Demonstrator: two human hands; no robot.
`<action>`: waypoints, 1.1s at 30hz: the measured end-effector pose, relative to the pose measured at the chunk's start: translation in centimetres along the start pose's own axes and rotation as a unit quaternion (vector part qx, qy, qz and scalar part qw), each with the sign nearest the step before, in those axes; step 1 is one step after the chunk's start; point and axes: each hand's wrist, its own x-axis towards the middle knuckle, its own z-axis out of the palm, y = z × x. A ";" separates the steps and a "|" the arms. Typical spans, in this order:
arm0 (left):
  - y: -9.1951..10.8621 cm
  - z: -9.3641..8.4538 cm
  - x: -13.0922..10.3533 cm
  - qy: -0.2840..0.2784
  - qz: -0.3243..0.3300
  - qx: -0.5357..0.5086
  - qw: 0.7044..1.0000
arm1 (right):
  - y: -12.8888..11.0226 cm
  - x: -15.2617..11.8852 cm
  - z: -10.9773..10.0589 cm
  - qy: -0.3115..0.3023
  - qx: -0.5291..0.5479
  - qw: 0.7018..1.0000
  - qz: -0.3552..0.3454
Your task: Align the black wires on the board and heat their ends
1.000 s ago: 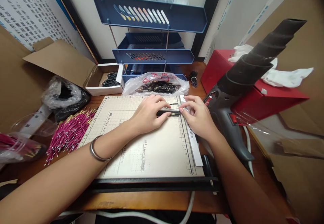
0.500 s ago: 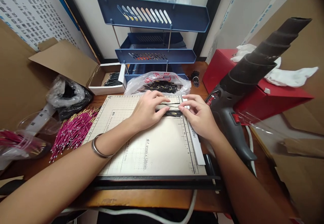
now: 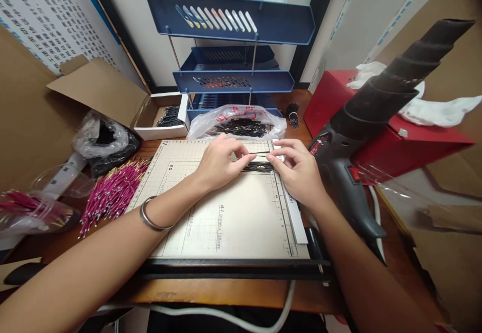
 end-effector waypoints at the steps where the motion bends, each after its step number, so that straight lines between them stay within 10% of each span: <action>1: 0.0 -0.1 0.0 0.002 0.009 -0.010 1.000 | 0.1 0.0 0.0 0.014 0.000 1.000 0.001; 33: 0.3 -0.3 0.3 0.069 0.000 -0.226 0.972 | 0.1 0.2 -0.8 -0.008 0.063 0.998 0.014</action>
